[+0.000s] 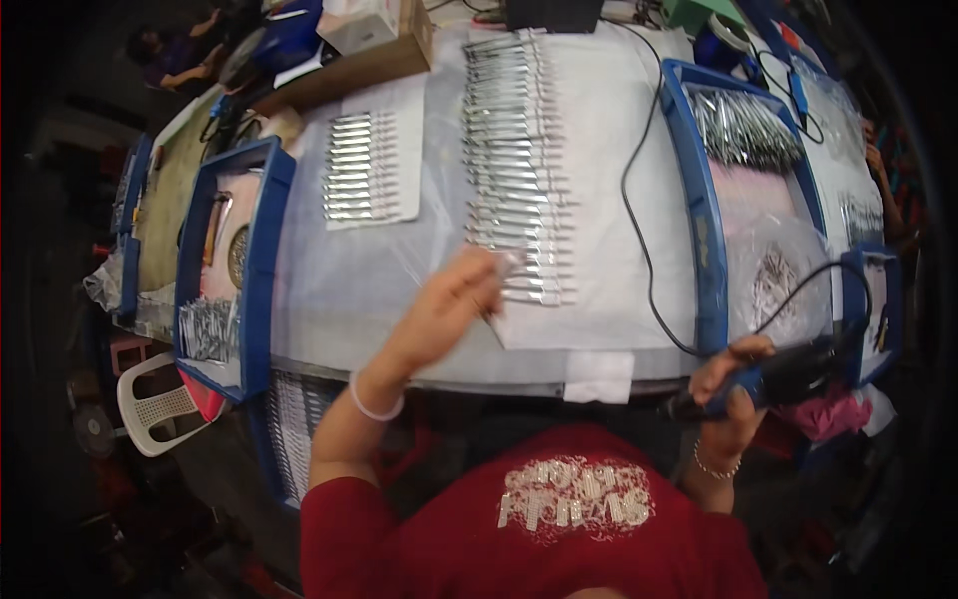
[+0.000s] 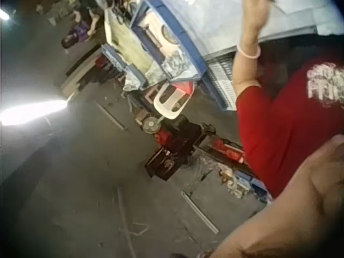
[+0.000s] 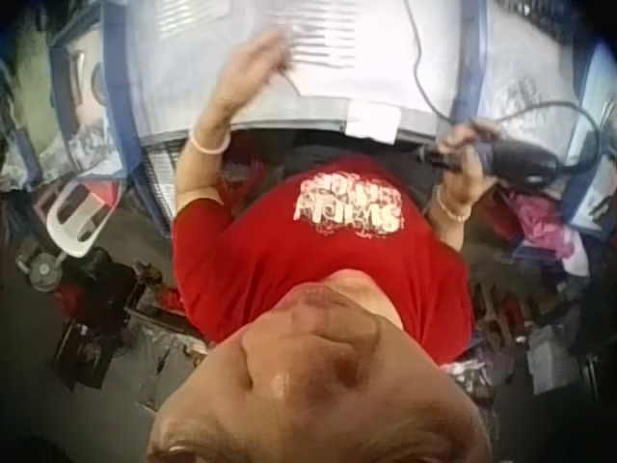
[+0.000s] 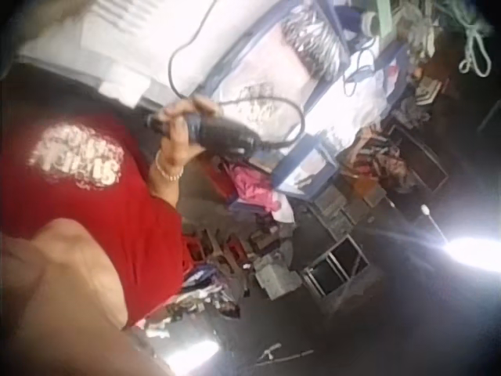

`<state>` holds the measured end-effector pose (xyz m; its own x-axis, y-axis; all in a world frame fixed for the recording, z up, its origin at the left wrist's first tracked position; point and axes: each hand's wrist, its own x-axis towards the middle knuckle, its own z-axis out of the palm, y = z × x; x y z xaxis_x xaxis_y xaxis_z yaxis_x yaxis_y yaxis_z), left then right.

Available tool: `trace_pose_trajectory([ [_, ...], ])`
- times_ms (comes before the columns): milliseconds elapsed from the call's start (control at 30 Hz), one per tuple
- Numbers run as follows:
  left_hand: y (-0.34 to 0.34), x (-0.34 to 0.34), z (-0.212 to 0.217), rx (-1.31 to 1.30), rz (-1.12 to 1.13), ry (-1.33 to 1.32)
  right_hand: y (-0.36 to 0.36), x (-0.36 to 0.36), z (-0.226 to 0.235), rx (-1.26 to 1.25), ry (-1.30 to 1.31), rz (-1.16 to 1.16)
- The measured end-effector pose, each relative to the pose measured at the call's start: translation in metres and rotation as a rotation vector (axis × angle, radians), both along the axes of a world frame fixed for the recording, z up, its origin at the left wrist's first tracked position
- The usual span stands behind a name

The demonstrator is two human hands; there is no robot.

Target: Processing and polishing small metal instruments using a handheld rotary tool at a workshop workbench.

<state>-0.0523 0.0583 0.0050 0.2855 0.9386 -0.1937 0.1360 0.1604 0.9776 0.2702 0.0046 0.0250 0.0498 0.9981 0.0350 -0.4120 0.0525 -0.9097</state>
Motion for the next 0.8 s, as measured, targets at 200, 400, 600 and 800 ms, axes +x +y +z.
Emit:
trace_pose_trajectory([
  [200,0.157,-0.134,-0.02,0.607,0.246,0.503,0.004,-0.004,0.001,-0.043,-0.12,0.013],
  [400,0.257,-0.217,-0.041,0.542,0.101,0.697,0.009,-0.016,0.002,-0.102,-0.144,0.051],
  [600,0.289,-0.231,-0.059,0.331,-0.136,0.656,0.016,-0.021,0.001,-0.14,-0.208,0.094],
  [800,0.282,-0.243,-0.059,0.431,-0.115,0.826,0.018,-0.026,0.0,-0.168,-0.283,0.119],
])
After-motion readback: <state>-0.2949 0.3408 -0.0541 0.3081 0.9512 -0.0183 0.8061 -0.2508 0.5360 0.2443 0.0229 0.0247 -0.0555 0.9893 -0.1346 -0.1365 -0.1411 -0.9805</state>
